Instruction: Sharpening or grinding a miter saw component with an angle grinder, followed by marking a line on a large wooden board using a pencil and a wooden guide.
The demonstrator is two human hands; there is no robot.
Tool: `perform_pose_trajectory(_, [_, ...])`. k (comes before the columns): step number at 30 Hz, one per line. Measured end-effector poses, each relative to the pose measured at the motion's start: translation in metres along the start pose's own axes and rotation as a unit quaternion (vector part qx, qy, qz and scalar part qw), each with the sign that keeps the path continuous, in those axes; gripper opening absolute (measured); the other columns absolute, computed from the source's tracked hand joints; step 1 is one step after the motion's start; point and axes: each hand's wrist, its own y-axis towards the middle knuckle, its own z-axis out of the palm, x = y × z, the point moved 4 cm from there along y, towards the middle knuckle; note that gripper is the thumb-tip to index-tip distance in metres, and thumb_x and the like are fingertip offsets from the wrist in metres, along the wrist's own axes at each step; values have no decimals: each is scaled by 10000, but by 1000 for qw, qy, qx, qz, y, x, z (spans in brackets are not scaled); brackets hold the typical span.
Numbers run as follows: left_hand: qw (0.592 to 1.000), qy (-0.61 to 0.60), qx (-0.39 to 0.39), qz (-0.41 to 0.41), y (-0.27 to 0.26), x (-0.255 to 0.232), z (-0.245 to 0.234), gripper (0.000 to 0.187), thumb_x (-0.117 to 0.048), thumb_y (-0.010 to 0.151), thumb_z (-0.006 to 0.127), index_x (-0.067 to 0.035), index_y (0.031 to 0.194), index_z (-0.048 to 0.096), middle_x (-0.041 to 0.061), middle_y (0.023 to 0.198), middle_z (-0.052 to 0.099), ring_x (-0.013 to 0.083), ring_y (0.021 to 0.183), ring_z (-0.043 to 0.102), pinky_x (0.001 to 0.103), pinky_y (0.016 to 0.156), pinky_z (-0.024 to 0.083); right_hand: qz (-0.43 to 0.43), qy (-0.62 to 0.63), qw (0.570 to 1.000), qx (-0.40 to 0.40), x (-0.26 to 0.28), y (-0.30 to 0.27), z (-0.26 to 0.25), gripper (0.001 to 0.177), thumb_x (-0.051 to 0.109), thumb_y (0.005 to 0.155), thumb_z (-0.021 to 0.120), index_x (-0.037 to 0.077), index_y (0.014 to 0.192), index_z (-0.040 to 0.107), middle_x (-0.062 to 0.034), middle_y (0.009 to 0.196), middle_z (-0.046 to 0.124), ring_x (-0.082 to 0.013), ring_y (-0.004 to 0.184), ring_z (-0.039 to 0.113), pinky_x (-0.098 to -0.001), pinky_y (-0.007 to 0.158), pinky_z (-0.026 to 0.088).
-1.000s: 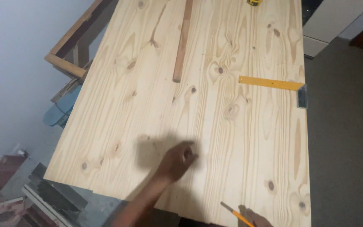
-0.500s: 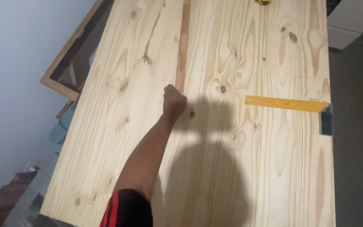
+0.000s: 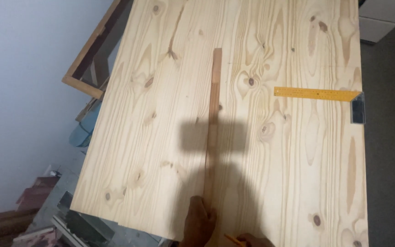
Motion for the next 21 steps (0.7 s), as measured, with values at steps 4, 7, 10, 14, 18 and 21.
perform_pose_trajectory(4, [988, 22, -80, 132, -5, 46, 16, 290, -286, 860, 694, -123, 959, 476, 111, 913, 562, 324, 839, 613, 494, 736, 501, -101, 38, 992, -67, -7, -33, 20, 584, 561, 803, 780, 477, 1360, 630, 61, 1356, 682, -92, 1262, 678, -199, 1082, 506])
perform_pose_trajectory(7, [998, -14, 6, 69, -25, 43, -4, 261, -254, 894, 700, -136, 1010, 497, 84, 915, 588, 265, 818, 614, 459, 713, 495, -256, -31, 955, -150, -20, -34, 45, 565, 629, 900, 698, 455, 1416, 548, 12, 1286, 620, -211, 1148, 681, -340, 1010, 533])
perform_pose_trajectory(10, [998, -32, 60, 7, -30, 68, 0, 244, -225, 894, 667, -162, 1033, 476, 18, 874, 559, 196, 767, 576, 413, 693, 495, -193, 6, 963, -189, 26, -123, 45, 559, 631, 876, 630, 439, 1398, 571, 81, 1170, 685, -165, 983, 743, -283, 848, 522])
perform_pose_trajectory(14, [943, -292, 92, 132, 25, 64, -2, 460, -405, 931, 603, -30, 1195, 574, 105, 1020, 601, 275, 865, 596, 417, 701, 473, -145, 93, 965, -197, 47, -173, 65, 343, 435, 918, 620, 352, 1249, 657, 82, 887, 773, -81, 785, 680, -209, 788, 466])
perform_pose_trajectory(18, [943, -5, -36, 331, 65, -18, -55, 775, -393, 850, 683, 65, 1434, 463, 296, 1442, 518, 431, 1345, 485, 547, 1139, 363, -197, 94, 939, -267, 49, -170, 88, 185, 384, 901, 656, 257, 975, 768, 65, 730, 760, -85, 693, 684, -292, 666, 448])
perform_pose_trajectory(21, [897, -27, 3, 441, 88, -71, -66, 783, -397, 940, 700, -5, 1518, 345, 224, 1490, 465, 397, 1399, 424, 518, 1181, 331, -263, 88, 903, -327, 61, -160, 98, 139, 287, 929, 673, 168, 933, 745, 13, 835, 784, -151, 721, 718, -330, 677, 518])
